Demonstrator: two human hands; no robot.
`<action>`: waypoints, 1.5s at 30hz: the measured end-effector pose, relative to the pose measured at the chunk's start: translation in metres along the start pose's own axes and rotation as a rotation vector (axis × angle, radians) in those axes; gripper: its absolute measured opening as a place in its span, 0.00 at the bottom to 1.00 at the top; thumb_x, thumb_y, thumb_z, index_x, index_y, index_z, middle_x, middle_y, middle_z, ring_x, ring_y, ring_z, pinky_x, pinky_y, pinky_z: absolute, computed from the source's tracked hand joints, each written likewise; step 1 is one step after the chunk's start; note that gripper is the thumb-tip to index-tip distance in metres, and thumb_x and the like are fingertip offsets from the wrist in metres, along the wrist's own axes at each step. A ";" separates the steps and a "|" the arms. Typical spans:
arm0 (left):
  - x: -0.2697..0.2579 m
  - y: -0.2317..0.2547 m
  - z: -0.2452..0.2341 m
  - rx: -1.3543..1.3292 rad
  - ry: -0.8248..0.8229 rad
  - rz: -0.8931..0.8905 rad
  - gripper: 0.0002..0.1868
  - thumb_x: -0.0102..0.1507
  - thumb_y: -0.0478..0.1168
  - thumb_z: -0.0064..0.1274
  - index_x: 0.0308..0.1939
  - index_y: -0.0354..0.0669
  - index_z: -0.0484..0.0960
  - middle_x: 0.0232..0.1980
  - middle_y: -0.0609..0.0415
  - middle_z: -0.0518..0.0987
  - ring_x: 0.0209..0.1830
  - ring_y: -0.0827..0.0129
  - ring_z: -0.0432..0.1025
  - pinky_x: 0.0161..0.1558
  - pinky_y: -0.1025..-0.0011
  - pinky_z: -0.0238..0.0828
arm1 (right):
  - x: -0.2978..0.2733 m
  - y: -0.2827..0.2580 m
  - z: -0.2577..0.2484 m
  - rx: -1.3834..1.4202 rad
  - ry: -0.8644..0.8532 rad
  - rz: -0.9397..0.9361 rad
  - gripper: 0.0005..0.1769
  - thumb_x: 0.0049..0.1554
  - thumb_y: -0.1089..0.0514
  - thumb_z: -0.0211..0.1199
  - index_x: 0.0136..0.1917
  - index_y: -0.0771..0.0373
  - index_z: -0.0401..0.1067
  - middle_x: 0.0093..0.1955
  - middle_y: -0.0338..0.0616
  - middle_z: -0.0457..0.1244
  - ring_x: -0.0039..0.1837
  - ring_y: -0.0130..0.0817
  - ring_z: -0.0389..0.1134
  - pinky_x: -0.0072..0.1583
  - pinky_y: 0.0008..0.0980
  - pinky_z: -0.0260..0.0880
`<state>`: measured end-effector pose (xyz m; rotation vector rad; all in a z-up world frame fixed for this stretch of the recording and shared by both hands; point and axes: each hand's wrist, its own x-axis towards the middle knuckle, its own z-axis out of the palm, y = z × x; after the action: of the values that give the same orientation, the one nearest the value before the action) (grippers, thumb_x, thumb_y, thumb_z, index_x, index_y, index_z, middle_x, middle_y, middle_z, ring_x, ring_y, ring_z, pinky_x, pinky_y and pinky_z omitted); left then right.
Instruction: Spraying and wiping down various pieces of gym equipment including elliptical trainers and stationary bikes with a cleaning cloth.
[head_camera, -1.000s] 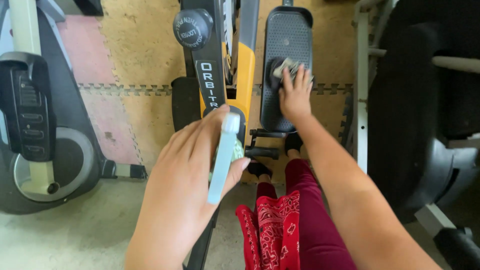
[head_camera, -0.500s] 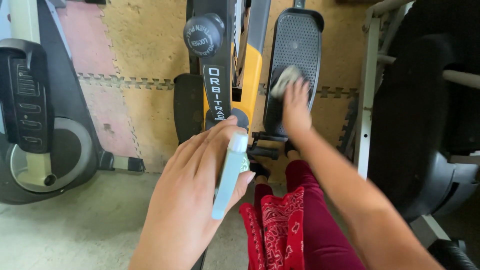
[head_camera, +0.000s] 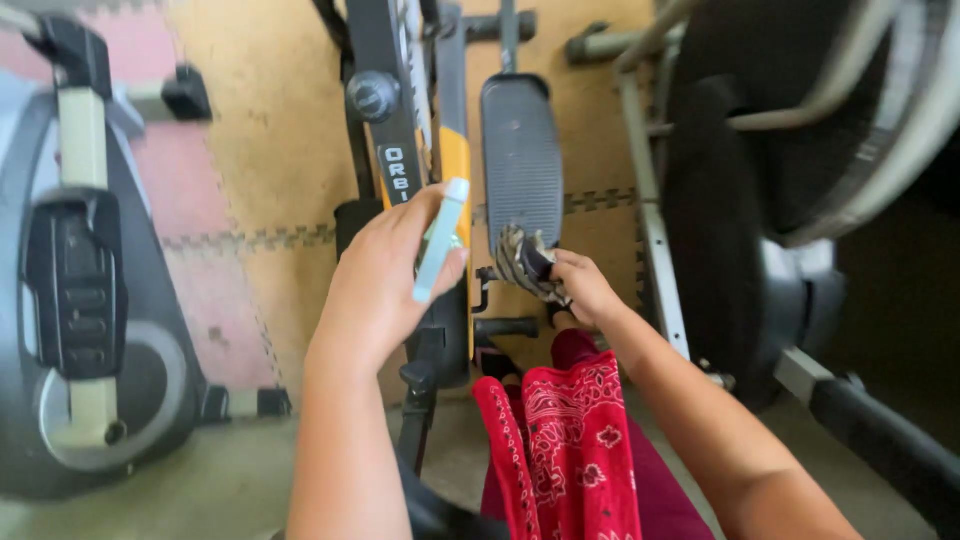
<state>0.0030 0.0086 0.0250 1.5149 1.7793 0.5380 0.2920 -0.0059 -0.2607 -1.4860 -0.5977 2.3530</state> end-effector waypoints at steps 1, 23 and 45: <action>-0.002 -0.001 0.003 0.001 0.006 0.038 0.26 0.62 0.43 0.59 0.63 0.42 0.74 0.49 0.43 0.81 0.50 0.46 0.76 0.49 0.56 0.72 | -0.016 0.007 -0.009 0.001 0.012 -0.036 0.21 0.56 0.67 0.51 0.61 0.70 0.74 0.51 0.50 0.69 0.52 0.42 0.69 0.56 0.41 0.69; -0.143 0.075 0.184 0.178 -0.528 0.692 0.27 0.51 0.40 0.67 0.52 0.40 0.75 0.49 0.40 0.79 0.49 0.42 0.75 0.49 0.52 0.72 | -0.345 0.038 0.052 0.493 0.335 -0.634 0.26 0.57 0.64 0.51 0.69 0.66 0.69 0.61 0.45 0.67 0.61 0.34 0.67 0.64 0.35 0.66; -0.117 0.324 0.254 0.089 -0.692 1.269 0.31 0.53 0.38 0.65 0.59 0.39 0.73 0.59 0.45 0.77 0.60 0.48 0.70 0.61 0.58 0.68 | -0.536 0.012 -0.110 -1.088 1.489 -0.393 0.39 0.56 0.40 0.61 0.75 0.60 0.61 0.79 0.63 0.49 0.78 0.63 0.46 0.70 0.66 0.44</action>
<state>0.4124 -0.0683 0.1229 2.3963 0.1808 0.3966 0.6188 -0.2399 0.1116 -2.5176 -1.4549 0.0837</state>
